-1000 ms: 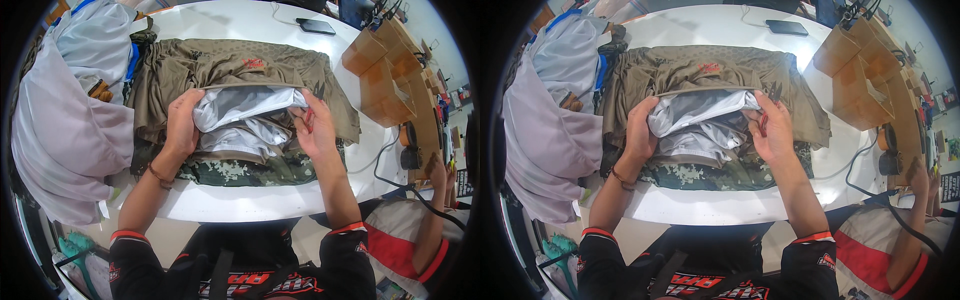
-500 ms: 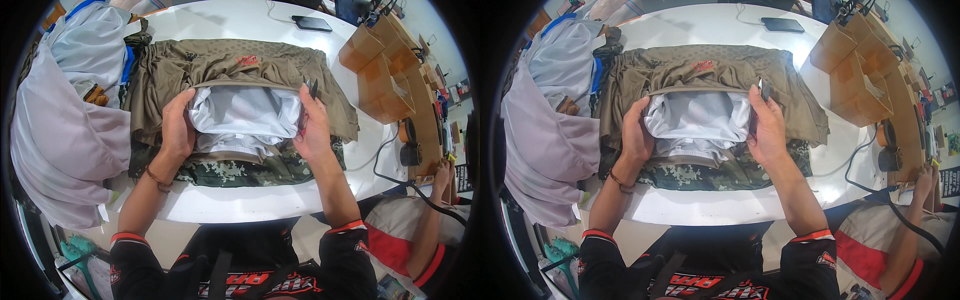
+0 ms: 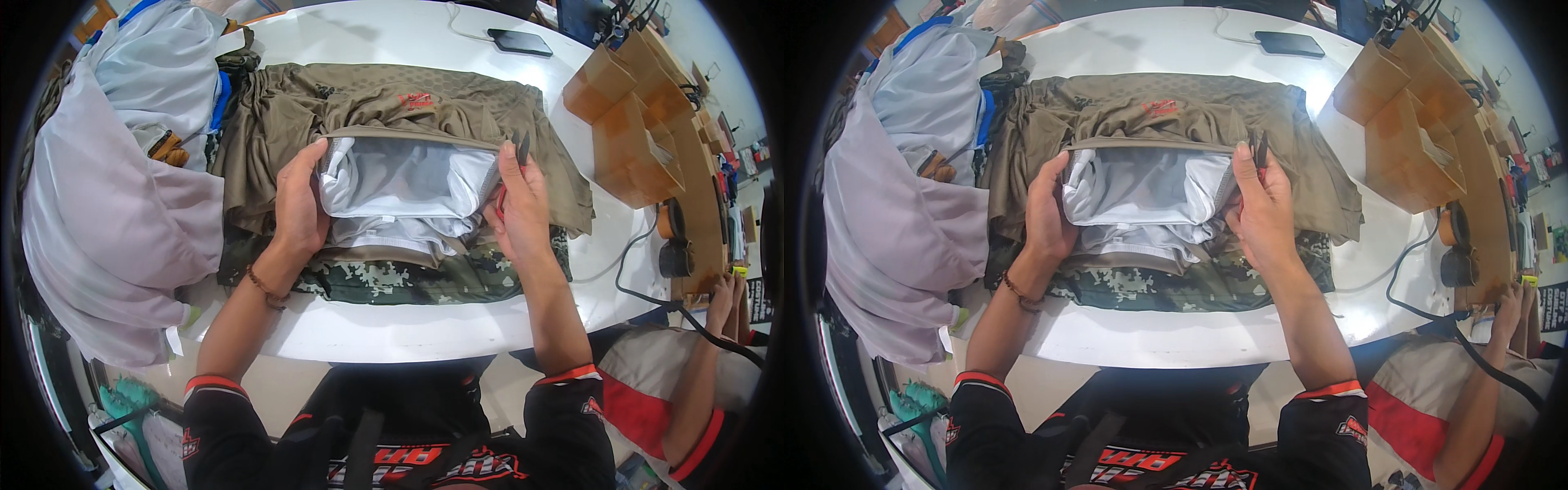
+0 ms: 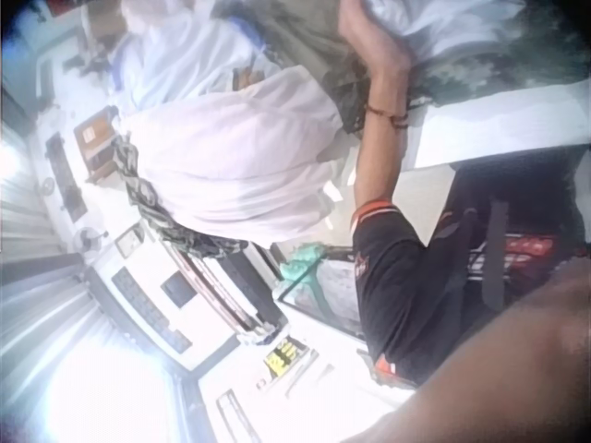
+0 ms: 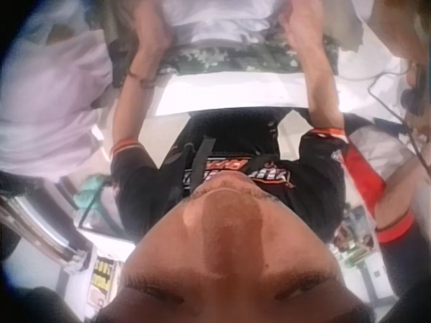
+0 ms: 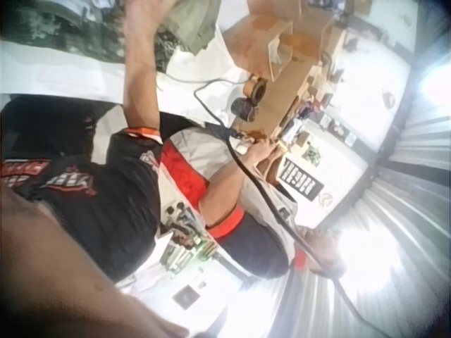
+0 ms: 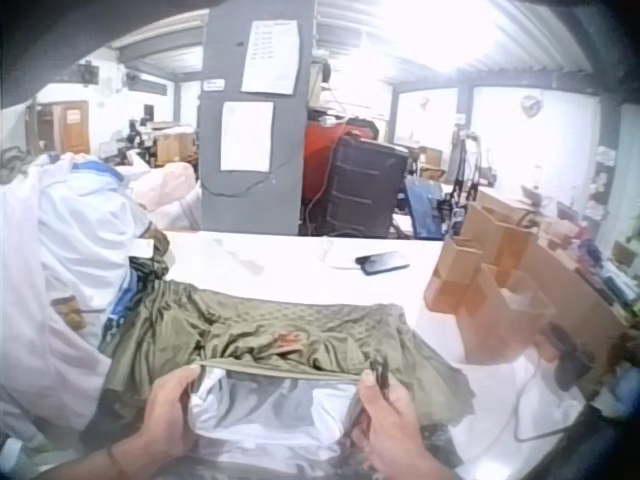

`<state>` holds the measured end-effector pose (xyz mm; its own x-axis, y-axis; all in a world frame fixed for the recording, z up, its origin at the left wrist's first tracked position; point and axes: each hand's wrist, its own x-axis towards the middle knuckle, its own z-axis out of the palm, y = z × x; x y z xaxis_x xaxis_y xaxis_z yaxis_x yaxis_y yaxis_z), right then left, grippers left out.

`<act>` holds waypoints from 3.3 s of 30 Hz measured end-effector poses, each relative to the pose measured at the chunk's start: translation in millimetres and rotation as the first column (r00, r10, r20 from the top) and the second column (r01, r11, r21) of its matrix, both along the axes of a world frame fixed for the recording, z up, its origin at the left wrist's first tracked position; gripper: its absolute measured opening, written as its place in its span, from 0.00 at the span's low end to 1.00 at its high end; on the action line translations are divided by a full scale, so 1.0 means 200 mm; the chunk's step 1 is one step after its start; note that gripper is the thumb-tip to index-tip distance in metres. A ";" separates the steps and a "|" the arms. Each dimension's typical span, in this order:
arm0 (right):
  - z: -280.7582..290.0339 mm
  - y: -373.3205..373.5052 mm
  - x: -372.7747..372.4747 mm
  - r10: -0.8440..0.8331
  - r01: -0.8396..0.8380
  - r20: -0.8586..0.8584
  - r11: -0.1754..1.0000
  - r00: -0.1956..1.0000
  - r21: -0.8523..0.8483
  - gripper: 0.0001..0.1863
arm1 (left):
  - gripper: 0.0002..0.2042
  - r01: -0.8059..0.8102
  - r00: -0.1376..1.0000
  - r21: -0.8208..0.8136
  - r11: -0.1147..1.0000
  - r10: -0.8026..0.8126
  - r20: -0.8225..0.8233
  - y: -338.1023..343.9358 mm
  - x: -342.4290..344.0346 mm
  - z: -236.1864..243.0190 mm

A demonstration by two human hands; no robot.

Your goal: The person uses red-handled scissors to cut open seams on a camouflage-patterned garment laid on a white table. They repeatedly lift the fabric, cut along the stitching, and pull the layers apart to expose the white interior lining.

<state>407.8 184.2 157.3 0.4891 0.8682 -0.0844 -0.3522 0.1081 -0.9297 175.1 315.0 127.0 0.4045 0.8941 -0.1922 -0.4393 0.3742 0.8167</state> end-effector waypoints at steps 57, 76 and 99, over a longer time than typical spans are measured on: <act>0.11 -0.18 0.27 0.146 -0.283 0.929 0.958 0.341 -0.047 0.07 | 0.10 0.642 0.752 0.767 -0.019 0.213 -0.624 0.07 -0.17 0.23; 0.11 0.03 -0.02 0.315 0.150 0.912 0.920 0.263 -0.361 0.26 | 0.17 0.413 0.482 0.762 0.499 0.590 -0.648 0.17 0.01 0.10; 0.00 -0.01 0.11 0.222 -0.195 -0.170 0.967 0.960 0.162 0.09 | 0.10 0.064 0.968 -0.058 0.996 -0.048 0.245 0.15 -0.05 0.02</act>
<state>429.7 181.4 157.6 0.2834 0.9587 -0.0242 -0.5453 0.1403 -0.8264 166.0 344.3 131.0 0.4955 0.8575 -0.1388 -0.5982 0.4527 0.6613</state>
